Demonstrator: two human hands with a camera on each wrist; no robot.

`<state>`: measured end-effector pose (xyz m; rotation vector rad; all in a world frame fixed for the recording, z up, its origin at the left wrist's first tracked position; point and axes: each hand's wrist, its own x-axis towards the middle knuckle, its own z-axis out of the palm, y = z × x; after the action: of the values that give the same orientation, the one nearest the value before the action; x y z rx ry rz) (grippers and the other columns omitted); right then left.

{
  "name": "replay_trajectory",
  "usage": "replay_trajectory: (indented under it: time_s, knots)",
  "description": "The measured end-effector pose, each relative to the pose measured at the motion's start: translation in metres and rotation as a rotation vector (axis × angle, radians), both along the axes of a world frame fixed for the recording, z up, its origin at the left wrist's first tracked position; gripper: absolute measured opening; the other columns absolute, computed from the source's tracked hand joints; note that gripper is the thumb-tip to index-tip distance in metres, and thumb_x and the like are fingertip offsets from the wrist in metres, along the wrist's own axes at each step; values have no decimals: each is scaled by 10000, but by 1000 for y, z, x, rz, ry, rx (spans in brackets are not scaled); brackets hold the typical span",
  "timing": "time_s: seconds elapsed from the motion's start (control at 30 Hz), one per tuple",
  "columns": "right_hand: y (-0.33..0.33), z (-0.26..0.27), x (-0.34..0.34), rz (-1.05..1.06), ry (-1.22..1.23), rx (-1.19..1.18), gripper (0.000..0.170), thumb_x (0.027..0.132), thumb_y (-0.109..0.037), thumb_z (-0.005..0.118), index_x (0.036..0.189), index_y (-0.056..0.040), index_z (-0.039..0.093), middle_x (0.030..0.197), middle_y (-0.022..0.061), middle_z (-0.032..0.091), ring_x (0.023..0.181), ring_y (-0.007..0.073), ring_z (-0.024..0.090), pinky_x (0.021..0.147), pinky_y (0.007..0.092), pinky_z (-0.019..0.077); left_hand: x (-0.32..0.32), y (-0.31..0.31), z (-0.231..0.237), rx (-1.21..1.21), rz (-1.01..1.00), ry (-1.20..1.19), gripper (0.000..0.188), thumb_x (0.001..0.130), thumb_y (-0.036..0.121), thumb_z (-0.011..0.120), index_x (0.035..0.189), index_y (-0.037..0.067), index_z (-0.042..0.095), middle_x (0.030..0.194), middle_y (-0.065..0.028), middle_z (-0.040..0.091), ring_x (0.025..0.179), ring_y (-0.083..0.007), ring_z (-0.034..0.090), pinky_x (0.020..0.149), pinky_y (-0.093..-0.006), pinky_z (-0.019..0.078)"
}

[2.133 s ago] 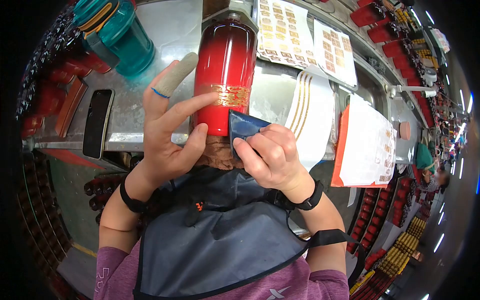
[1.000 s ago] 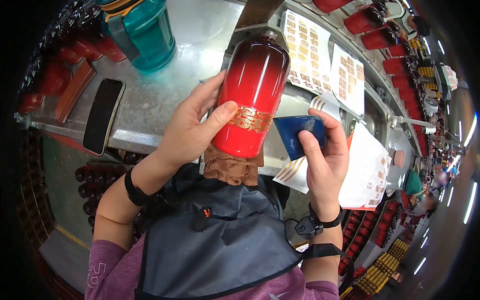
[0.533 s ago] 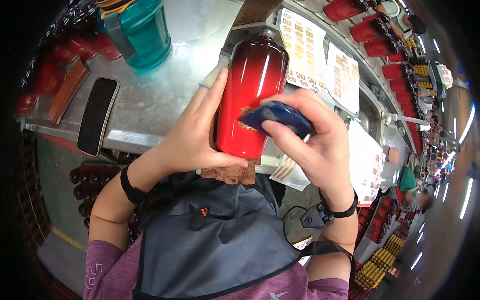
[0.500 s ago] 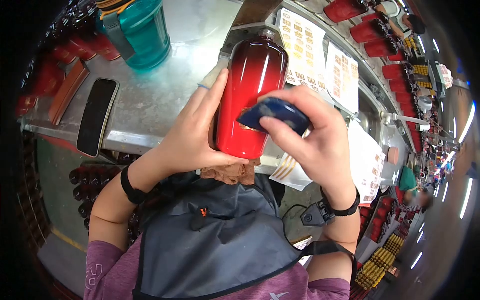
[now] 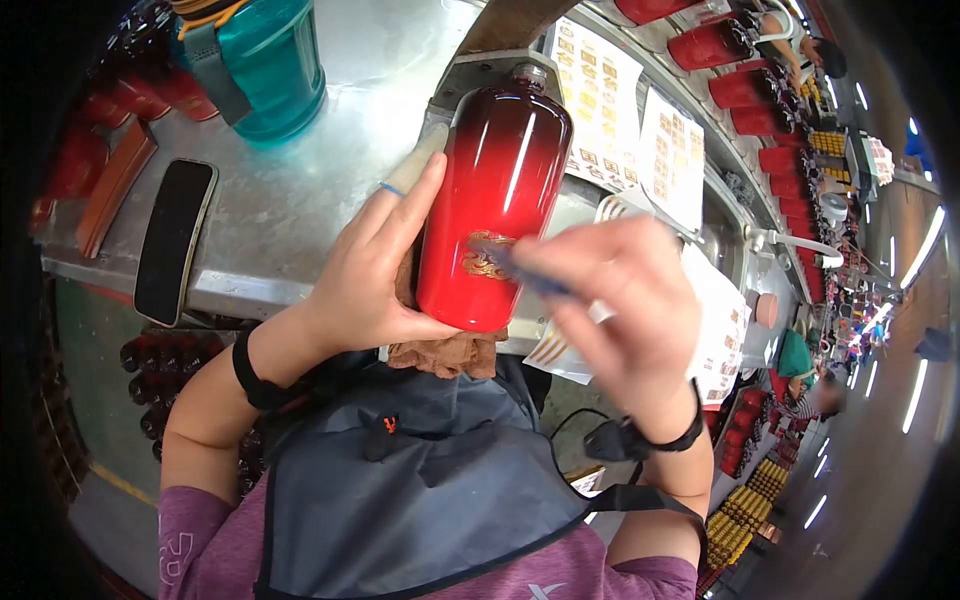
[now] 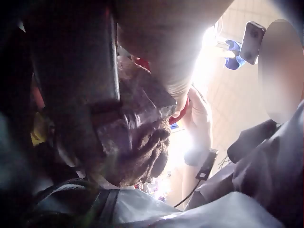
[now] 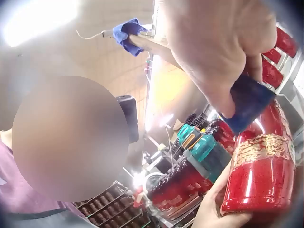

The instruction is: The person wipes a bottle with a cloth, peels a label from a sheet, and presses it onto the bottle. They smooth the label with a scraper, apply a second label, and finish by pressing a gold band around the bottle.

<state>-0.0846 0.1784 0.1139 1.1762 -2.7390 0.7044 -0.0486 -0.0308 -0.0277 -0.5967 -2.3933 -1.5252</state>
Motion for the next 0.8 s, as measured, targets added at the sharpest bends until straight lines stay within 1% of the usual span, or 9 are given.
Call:
replay_trajectory:
  time_s: [0.07,0.17,0.37,0.43,0.5,0.63,0.7,0.77,0.8]
  knots:
    - [-1,-5,12,177,94,78,452,605,-11,721,1052,-61,760,896,63,681,801,227,651,686,318,523,0,0,1,62,-3,-7,1236,573,346,946,1535,-67,288,1401,-280,480,1220,-425,536,1012,-446,451]
    - [-2,0,16,213,105,106,380,639,-86,727,1015,-46,766,899,57,693,807,220,655,697,314,546,0,0,2,49,-3,-11,1233,570,349,949,1532,-64,298,1411,-283,475,1265,-432,519,1031,-446,444]
    - [-2,-9,15,238,279,121,394,636,-126,695,1016,-48,771,913,60,696,807,222,655,699,319,565,0,-2,1,22,-11,-10,1228,567,357,947,1526,-66,308,1438,-288,458,1273,-438,514,1048,-446,438]
    - [1,-2,8,147,326,190,413,614,-125,689,1013,-53,772,919,52,694,819,212,659,737,297,577,0,0,0,25,4,22,1229,564,359,946,1525,-66,308,1444,-288,454,1275,-437,513,1048,-446,438]
    - [-2,-7,10,253,316,161,418,616,-124,683,1018,-48,769,908,54,692,811,211,660,717,291,565,-1,0,1,26,21,54,1231,561,360,945,1525,-66,309,1451,-288,450,1277,-437,511,1049,-446,437]
    - [0,-1,4,194,320,181,413,633,-120,675,1026,-35,767,900,50,688,813,199,665,714,294,564,-1,-1,2,15,9,28,1238,555,364,945,1526,-64,306,1463,-283,444,1276,-438,511,1049,-449,437]
    - [-3,-6,9,313,303,159,413,656,-121,656,1042,-16,759,886,60,684,800,218,668,706,296,561,-1,-1,3,8,8,18,1238,556,365,945,1526,-64,306,1467,-281,441,1274,-438,513,1048,-448,437]
    - [2,-7,4,227,249,83,417,636,-121,678,1032,-19,760,891,56,688,809,212,672,715,294,565,2,-2,6,-19,3,-88,1240,553,365,946,1527,-60,308,1443,-272,463,1252,-432,524,1030,-447,446]
    - [3,-1,0,209,311,165,394,638,-119,695,1014,-25,763,902,52,694,824,205,675,736,291,575,1,-2,4,-19,0,-90,1240,553,365,946,1527,-60,308,1443,-272,463,1252,-432,524,1030,-447,446]
